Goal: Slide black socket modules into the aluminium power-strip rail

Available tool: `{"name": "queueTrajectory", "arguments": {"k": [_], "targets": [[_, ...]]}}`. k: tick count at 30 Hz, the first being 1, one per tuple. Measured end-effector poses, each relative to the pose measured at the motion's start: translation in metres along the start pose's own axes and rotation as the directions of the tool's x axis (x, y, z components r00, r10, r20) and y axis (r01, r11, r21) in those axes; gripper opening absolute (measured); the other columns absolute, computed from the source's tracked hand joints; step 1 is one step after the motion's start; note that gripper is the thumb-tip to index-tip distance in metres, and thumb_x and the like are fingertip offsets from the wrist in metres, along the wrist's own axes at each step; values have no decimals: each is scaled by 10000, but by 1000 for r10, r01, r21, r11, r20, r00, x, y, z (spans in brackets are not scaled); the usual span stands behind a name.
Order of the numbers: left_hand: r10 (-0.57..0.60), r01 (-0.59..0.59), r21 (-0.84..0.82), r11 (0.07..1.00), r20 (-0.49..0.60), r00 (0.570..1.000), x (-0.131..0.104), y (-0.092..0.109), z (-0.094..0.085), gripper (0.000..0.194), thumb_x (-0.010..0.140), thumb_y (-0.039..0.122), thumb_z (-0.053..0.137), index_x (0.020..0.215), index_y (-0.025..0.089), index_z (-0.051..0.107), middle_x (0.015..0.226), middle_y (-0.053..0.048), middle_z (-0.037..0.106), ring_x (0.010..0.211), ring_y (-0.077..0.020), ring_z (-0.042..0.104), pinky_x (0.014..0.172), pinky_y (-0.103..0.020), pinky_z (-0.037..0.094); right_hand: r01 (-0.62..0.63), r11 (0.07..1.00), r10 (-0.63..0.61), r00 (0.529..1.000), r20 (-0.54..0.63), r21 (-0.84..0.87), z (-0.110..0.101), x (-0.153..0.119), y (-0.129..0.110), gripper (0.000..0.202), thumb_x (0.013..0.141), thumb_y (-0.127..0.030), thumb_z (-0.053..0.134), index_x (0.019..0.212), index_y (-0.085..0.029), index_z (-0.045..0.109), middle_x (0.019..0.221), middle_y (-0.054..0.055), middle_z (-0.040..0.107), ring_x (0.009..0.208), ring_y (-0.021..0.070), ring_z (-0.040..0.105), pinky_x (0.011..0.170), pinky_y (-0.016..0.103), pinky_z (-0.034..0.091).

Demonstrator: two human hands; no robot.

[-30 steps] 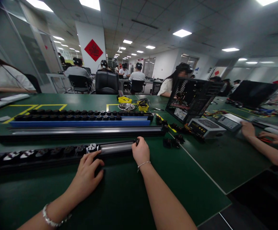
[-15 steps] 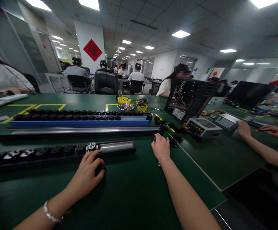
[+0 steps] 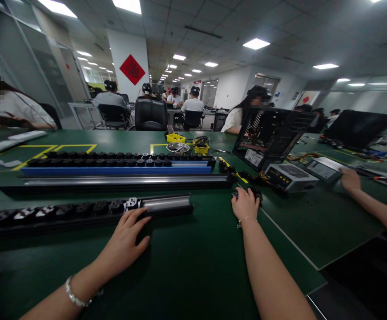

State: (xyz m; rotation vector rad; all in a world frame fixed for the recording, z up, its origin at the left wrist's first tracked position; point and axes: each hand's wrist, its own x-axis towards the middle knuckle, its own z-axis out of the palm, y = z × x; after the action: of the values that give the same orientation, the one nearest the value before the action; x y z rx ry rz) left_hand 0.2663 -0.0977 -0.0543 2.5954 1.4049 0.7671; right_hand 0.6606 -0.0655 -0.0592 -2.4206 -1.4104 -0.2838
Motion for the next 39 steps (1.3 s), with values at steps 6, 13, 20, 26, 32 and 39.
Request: {"name": "queueTrajectory", "arguments": {"k": [6,13,20,26,32,39], "targets": [[19,-19,17,1000,-1,1000,0,1,1,425,775,275,527,1191,192,558,1383,-67,397,1289,-292,292,1060,-507,322,-69,998,68,997,-21,-7,1,10,7,481,852,-356,316,1277,-159,429,1260,135,523,1300,280,275,1021,559,228],[27,-28,-13,1000,-75,997,2,5,4,233,759,196,528,963,225,637,1337,-55,451,1248,-285,336,1044,-519,315,-19,1000,21,989,-147,18,-2,1,1,493,826,-404,353,1248,-170,456,1318,114,474,1309,304,241,1022,604,164],[-121,95,-100,991,-306,944,6,3,-1,220,754,139,507,951,208,575,1170,-93,518,1121,-268,433,935,-485,401,374,914,-281,864,-418,157,-20,-34,-70,399,816,-300,405,1167,-156,530,1222,123,552,1235,270,374,1017,514,271],[-250,187,-183,965,-437,864,9,-5,2,256,695,96,505,930,189,464,1002,-87,525,990,-252,473,884,-476,408,729,575,-640,683,-351,371,-27,-95,-183,348,803,-228,449,1110,-124,576,1187,102,583,1184,204,431,1041,372,306],[-336,226,-262,938,-538,773,10,-8,4,295,663,61,475,928,188,450,1005,-87,498,999,-243,464,911,-460,399,564,598,-623,774,-113,570,-26,-124,-261,370,821,-336,479,1137,-165,568,1143,81,610,1062,199,517,933,343,388],[-374,259,-292,921,-472,798,12,-6,3,390,683,50,424,1048,186,457,1073,-97,507,1055,-241,471,953,-471,378,540,715,-591,806,-29,443,-26,-127,-271,279,813,-406,513,1009,-233,612,1007,33,659,951,196,549,827,333,373]]}}
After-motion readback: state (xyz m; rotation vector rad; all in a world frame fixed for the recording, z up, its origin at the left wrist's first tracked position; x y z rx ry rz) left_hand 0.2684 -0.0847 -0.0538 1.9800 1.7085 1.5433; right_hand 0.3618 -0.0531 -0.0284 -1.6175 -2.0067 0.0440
